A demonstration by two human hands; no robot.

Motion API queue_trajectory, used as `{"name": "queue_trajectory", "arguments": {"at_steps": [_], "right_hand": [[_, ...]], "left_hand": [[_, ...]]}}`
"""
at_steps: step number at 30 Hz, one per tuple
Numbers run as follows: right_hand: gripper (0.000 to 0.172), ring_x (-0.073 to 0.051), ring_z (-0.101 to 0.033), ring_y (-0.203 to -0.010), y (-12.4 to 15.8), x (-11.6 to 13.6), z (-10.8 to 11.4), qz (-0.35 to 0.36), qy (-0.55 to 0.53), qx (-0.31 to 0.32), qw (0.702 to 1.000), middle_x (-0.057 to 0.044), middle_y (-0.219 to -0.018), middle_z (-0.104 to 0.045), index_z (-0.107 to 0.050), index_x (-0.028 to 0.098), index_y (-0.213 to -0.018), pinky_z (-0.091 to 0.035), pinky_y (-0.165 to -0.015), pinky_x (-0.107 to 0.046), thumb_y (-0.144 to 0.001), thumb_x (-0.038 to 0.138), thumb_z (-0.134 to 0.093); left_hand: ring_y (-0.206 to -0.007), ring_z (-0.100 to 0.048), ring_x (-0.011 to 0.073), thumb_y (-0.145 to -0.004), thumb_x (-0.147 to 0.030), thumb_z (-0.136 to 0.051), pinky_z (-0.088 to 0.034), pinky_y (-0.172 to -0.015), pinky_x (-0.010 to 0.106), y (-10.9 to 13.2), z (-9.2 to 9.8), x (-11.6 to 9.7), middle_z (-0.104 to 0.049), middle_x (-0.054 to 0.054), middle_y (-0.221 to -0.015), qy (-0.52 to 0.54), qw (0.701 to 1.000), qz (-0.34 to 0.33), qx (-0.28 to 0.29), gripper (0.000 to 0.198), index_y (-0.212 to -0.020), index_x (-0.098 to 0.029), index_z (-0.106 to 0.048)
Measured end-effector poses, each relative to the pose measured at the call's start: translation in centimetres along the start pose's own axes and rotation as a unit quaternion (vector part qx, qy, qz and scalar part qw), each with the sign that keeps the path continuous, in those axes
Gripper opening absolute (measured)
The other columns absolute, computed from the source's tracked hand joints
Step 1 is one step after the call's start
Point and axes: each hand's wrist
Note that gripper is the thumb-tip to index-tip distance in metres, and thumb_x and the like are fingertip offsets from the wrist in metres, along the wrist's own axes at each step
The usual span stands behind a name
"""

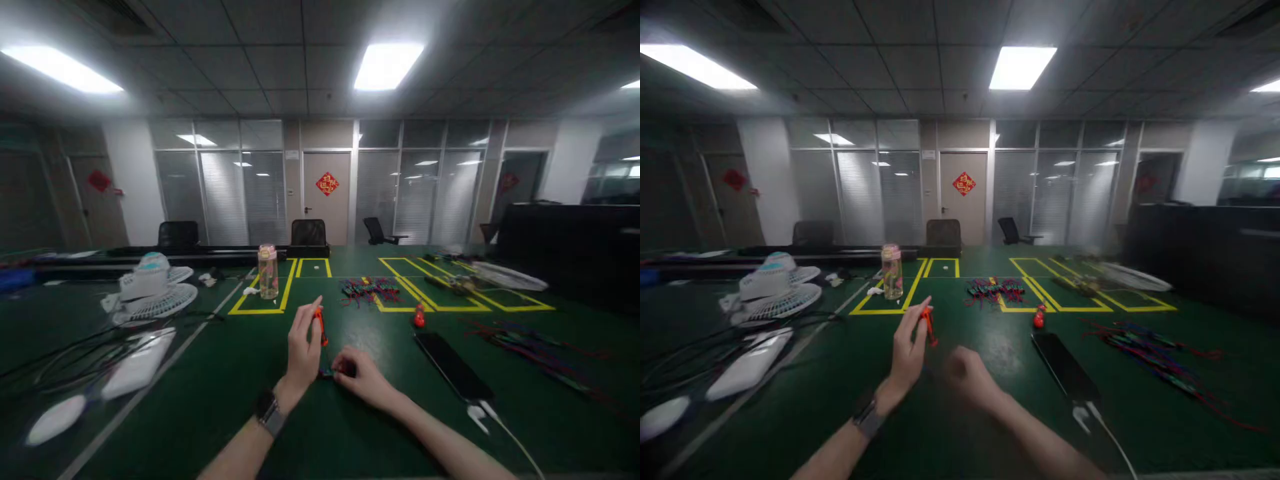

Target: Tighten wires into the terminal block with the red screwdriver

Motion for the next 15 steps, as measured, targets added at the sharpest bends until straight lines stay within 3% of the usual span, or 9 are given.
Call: {"name": "queue_trajectory", "arguments": {"at_steps": [8, 15], "right_hand": [[0.009, -0.015, -0.053, -0.068, 0.0, 0.18, 0.16, 0.002, 0.008, -0.001, 1.0, -0.001, -0.072, -0.058, -0.062, 0.015, -0.072, -0.041, -0.065, -0.025, -0.068, 0.007, -0.06], [0.011, -0.015, -0.054, -0.07, 0.16, 0.35, 0.33, 0.001, -0.001, 0.0, 1.0, -0.001, -0.075, -0.06, -0.063, 0.016, -0.073, -0.041, -0.065, -0.024, -0.068, 0.007, -0.061]], "left_hand": [[-0.085, -0.057, 0.0154, -0.091, -0.028, -0.056, -0.05, -0.079, 0.028, -0.06, 0.01, -0.13, -0.053, 0.003, -0.092, -0.048, 0.998, -0.002, -0.042, 0.027, -0.116, -0.024, -0.064], [-0.095, -0.057, 0.0161, -0.098, -0.024, -0.037, -0.049, -0.082, 0.027, 0.08, 0.44, -0.33, -0.054, 0.006, -0.105, -0.023, 1.0, 0.013, -0.004, 0.038, -0.13, -0.023, -0.055]]}}
Point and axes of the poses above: each hand's wrist, its own y-axis away from the middle knuckle, its own z-axis out of the back of the hand, x = y × z
